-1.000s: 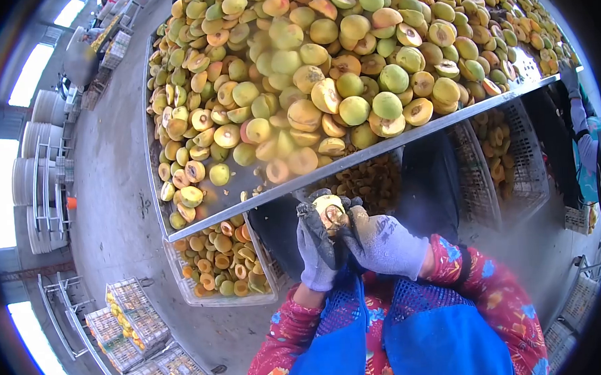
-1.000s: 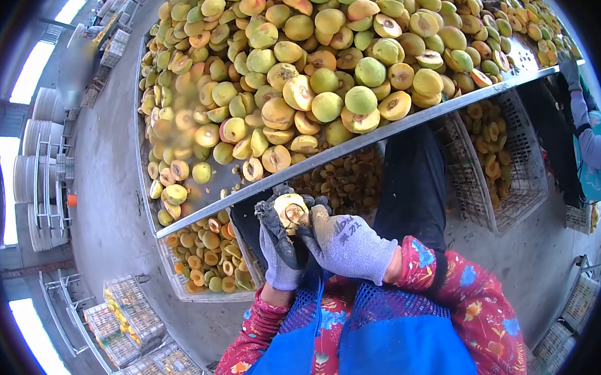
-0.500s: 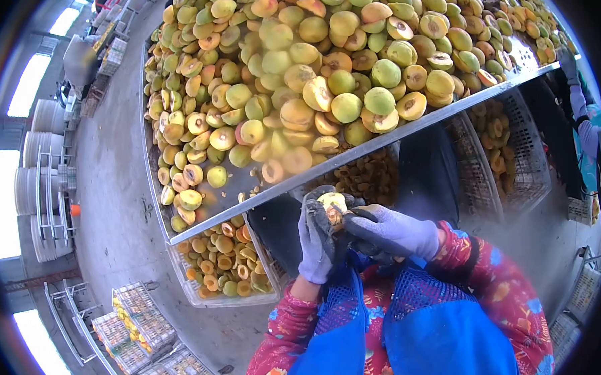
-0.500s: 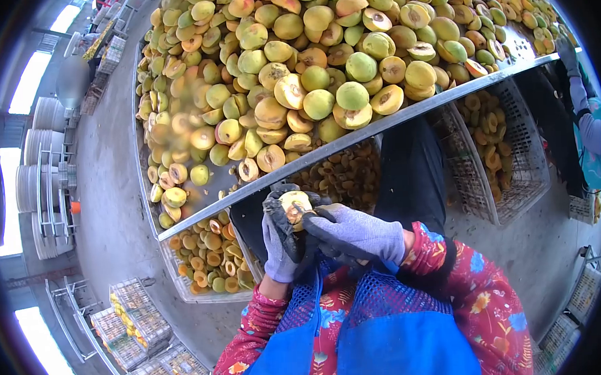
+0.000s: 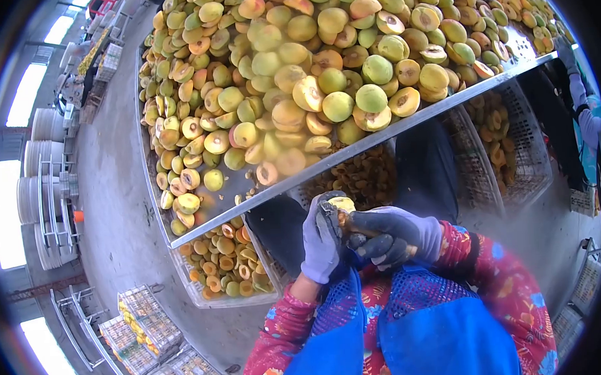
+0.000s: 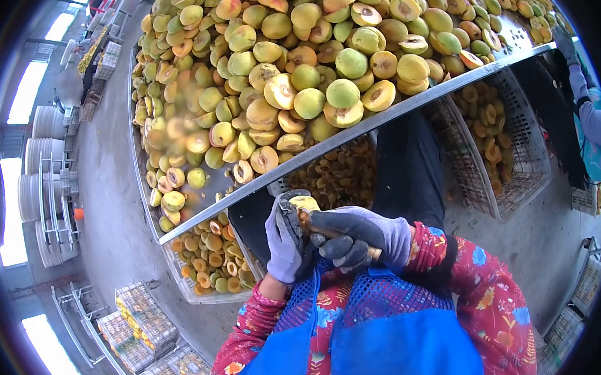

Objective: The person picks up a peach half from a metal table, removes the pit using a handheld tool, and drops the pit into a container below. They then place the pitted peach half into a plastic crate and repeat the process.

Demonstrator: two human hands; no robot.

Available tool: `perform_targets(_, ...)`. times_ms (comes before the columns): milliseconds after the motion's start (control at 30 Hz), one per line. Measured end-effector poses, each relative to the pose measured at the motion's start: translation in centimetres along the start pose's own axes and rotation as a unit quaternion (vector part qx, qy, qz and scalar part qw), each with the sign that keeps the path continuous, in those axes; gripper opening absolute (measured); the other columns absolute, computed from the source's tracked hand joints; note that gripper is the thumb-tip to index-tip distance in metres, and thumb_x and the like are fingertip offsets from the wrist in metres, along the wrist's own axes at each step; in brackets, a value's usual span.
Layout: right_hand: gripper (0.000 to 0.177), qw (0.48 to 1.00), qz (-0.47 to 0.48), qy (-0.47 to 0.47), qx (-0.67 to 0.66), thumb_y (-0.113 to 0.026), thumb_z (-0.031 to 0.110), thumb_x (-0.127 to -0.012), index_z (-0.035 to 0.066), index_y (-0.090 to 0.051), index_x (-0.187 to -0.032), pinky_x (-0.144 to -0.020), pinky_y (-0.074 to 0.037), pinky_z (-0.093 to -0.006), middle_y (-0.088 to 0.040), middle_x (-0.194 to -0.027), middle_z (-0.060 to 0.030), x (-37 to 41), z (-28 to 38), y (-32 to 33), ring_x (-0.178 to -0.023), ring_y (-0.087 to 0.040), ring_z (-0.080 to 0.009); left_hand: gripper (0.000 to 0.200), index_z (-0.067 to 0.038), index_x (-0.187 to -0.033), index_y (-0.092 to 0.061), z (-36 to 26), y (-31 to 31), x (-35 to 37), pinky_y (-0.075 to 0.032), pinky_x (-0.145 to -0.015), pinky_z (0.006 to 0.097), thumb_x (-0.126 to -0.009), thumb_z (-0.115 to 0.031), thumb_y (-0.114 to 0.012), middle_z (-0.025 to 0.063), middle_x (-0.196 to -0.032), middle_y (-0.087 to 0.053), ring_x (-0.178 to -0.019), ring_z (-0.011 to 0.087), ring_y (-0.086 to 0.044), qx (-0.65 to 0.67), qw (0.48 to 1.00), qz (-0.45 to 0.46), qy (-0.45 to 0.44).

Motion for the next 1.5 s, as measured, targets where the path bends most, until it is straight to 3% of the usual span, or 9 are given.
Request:
perform_targets(333,0.041,0.974,0.165,0.001,-0.156,-0.041,0.042,-0.104,0.003,-0.054,-0.097,-0.03,-0.027,-0.0168,-0.041,-0.055,0.0024,0.2,-0.1,0.0,-0.035,-0.034,-0.0027,0.05,0.003,-0.122,-0.054,3.8,-2.4,-0.1,-0.048,-0.089,0.0323,-0.095,-0.039,-0.053,0.0151,-0.11,-0.063,-0.101,0.0211,-0.062,0.322,0.939,-0.018,0.118)
perform_targets(400,0.041,0.985,0.13,0.103,-0.042,-0.04,0.042,-0.104,0.003,-0.053,-0.098,-0.03,-0.026,-0.0173,-0.041,-0.055,0.0026,0.7,0.5,-0.1,-0.035,-0.035,-0.0028,0.041,0.002,-0.122,-0.053,2.0,-0.8,0.2,-0.051,-0.084,0.033,-0.095,-0.028,-0.059,0.0168,-0.108,-0.064,-0.096,0.026,-0.064,-0.185,0.965,-0.116,-0.142)
perform_targets(567,0.04,0.983,0.13,0.109,-0.075,-0.041,0.041,-0.104,0.003,-0.054,-0.104,-0.032,-0.029,-0.0184,-0.043,-0.056,0.0033,0.6,2.7,1.4,-0.036,-0.037,-0.0037,0.045,-0.004,-0.134,-0.048,9.4,10.6,4.2,-0.05,-0.086,0.0435,-0.099,-0.03,-0.054,0.0255,-0.115,-0.057,-0.105,0.0338,-0.06,-0.077,0.949,-0.269,0.148)
perform_targets(667,0.039,0.99,0.062,0.092,-0.088,-0.043,0.04,-0.103,0.003,-0.055,-0.106,-0.033,-0.029,-0.0183,-0.044,-0.057,0.003,0.5,3.1,2.5,-0.037,-0.037,-0.0041,0.052,-0.006,-0.139,-0.044,4.7,16.6,5.1,-0.043,-0.096,0.05,-0.096,-0.032,-0.058,0.0278,-0.125,-0.052,-0.115,0.0422,-0.052,-0.566,0.764,-0.269,0.155)
perform_targets(1200,0.038,0.942,-0.171,0.201,0.209,-0.049,0.04,-0.101,0.003,-0.057,-0.098,-0.034,-0.029,-0.0203,-0.042,-0.054,0.0019,0.5,4.2,-0.1,-0.038,-0.037,-0.0062,0.046,-0.004,-0.097,-0.061,6.8,7.0,-11.4,-0.047,-0.082,0.0434,-0.071,-0.036,-0.081,0.0154,-0.1,-0.064,-0.098,0.0343,-0.059,-0.392,0.918,-0.054,0.037)
perform_targets(1300,0.037,0.892,-0.224,0.241,0.312,-0.048,0.041,-0.101,0.005,-0.056,-0.098,-0.036,-0.031,-0.0204,-0.045,-0.057,0.0019,1.0,4.8,-1.0,-0.039,-0.039,-0.0056,0.045,-0.002,-0.098,-0.058,4.9,6.5,-10.8,-0.051,-0.073,0.0443,-0.073,-0.034,-0.078,0.0153,-0.076,-0.063,-0.073,0.0333,-0.064,-0.276,0.955,-0.106,0.034)
perform_targets(1367,0.029,0.856,-0.263,0.262,0.359,-0.049,0.032,-0.101,0.004,-0.055,-0.1,-0.036,-0.036,-0.0262,-0.05,-0.058,-0.0039,1.5,5.2,-1.5,-0.037,-0.046,-0.0147,0.04,-0.006,-0.118,-0.052,5.2,6.3,-9.3,-0.055,-0.067,0.0331,-0.084,-0.016,-0.071,0.0111,-0.096,-0.063,-0.082,0.0225,-0.066,0.033,0.989,-0.106,0.1)
perform_targets(1400,0.027,0.752,-0.27,0.356,0.485,-0.051,0.03,-0.1,0.003,-0.054,-0.1,-0.037,-0.037,-0.0297,-0.051,-0.058,-0.0066,1.8,5.9,-2.2,-0.038,-0.048,-0.0194,0.043,-0.007,-0.125,-0.048,6.1,5.3,-8.2,-0.056,-0.065,0.0287,-0.087,-0.011,-0.068,0.0093,-0.103,-0.061,-0.084,0.0189,-0.066,0.282,0.941,-0.092,0.166)
perform_targets(1500,0.022,0.355,-0.256,0.502,0.746,-0.057,0.019,-0.096,-0.001,-0.052,-0.102,-0.043,-0.042,-0.0453,-0.054,-0.06,-0.0192,1.6,4.9,-5.1,-0.046,-0.055,-0.0384,0.045,-0.008,-0.134,-0.047,6.2,3.8,-4.9,-0.057,-0.074,0.028,-0.092,-0.005,-0.062,0.0099,-0.118,-0.058,-0.097,0.0194,-0.064,0.288,0.945,-0.028,0.155)
Point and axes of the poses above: each hand's wrist, its own x-axis away from the middle knuckle, its own y-axis out of the back of the hand, z = x × y, the point moved 6 cm from there along -x, towards the middle knuckle
